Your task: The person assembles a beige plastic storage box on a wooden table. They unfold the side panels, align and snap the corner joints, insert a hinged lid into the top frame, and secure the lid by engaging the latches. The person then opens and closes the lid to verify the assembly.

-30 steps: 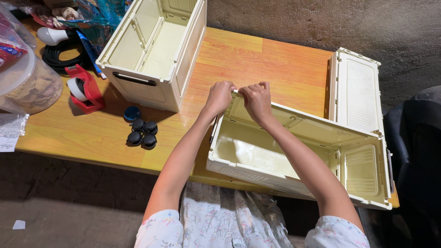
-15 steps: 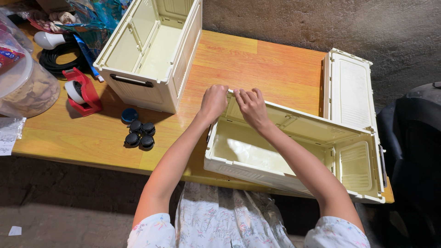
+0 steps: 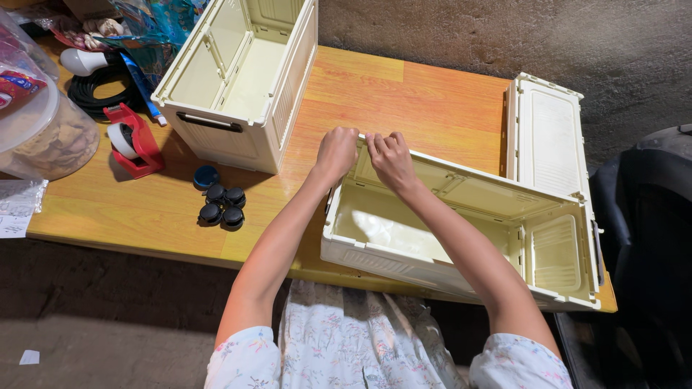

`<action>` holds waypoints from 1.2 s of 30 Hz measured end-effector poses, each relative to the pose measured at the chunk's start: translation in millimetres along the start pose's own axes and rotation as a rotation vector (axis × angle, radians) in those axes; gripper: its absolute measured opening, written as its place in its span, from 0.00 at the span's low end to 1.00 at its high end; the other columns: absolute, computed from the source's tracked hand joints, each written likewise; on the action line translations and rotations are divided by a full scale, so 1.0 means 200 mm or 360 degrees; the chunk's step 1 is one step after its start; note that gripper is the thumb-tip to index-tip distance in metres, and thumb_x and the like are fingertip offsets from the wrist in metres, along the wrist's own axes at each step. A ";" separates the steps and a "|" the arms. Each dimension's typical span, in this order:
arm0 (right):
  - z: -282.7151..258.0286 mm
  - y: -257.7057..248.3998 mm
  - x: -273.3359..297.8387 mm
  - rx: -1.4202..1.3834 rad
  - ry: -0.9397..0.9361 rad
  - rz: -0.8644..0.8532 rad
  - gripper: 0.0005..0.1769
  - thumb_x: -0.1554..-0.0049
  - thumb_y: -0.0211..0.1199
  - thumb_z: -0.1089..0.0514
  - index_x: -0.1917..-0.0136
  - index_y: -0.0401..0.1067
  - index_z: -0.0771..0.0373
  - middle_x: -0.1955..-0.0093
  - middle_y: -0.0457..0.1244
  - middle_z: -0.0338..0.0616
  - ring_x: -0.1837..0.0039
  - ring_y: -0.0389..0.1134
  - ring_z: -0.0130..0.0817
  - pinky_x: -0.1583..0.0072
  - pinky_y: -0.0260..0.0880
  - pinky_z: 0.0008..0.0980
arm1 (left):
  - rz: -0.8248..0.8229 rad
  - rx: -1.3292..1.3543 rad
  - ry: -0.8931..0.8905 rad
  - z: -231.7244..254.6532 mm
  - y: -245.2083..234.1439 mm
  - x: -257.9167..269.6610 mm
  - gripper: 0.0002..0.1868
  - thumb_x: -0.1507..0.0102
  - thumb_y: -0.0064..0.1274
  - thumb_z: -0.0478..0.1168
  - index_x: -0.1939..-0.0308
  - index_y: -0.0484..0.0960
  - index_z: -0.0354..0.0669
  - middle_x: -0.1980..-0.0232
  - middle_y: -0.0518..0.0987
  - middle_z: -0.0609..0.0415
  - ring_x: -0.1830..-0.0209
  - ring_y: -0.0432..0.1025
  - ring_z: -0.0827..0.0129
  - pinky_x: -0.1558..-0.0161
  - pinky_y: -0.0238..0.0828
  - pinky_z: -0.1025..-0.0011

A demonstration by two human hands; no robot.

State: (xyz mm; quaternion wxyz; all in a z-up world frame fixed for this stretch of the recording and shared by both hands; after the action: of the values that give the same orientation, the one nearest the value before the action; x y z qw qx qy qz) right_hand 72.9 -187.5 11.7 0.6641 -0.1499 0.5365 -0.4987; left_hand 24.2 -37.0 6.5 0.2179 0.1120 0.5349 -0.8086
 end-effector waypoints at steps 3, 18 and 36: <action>0.02 0.02 0.00 -0.0102 0.0059 -0.0178 0.22 0.43 0.60 0.68 0.35 0.74 0.72 0.49 0.70 0.51 0.51 0.70 0.40 0.41 0.67 0.40 | -0.0054 -0.0114 0.0023 0.02 0.02 0.00 0.09 0.49 0.60 0.30 0.65 0.84 0.32 0.66 0.82 0.36 0.64 0.79 0.43 0.63 0.79 0.55; 0.77 -0.30 0.73 -0.0282 0.0769 -0.1056 0.17 0.45 0.64 0.59 0.40 0.74 0.55 0.44 0.70 0.50 0.41 0.69 0.51 0.35 0.55 0.60 | -0.0119 -0.0428 0.0822 0.64 0.37 -0.17 0.12 0.48 0.55 0.36 0.59 0.82 0.47 0.60 0.82 0.48 0.56 0.78 0.53 0.58 0.73 0.56; 0.63 -0.22 0.59 -0.0808 0.0689 -0.0915 0.04 0.39 0.56 0.62 0.51 0.67 0.65 0.58 0.68 0.59 0.52 0.69 0.62 0.54 0.65 0.55 | -0.0604 -0.0337 0.0624 0.47 0.39 -0.14 0.18 0.28 0.41 0.53 0.53 0.77 0.44 0.66 0.84 0.44 0.63 0.80 0.47 0.63 0.74 0.49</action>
State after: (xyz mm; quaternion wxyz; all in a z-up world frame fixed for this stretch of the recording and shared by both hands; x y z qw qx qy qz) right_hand 152.2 -346.8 25.2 0.3129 -0.3436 0.7053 -0.5354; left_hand 90.3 -142.3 -9.1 -0.0343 0.1405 0.6595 -0.7376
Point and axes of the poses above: each hand's wrist, its own x-axis away from the middle knuckle, its own y-axis out of the palm, z = x × y, the point moved 3 cm from there along -x, towards the middle knuckle
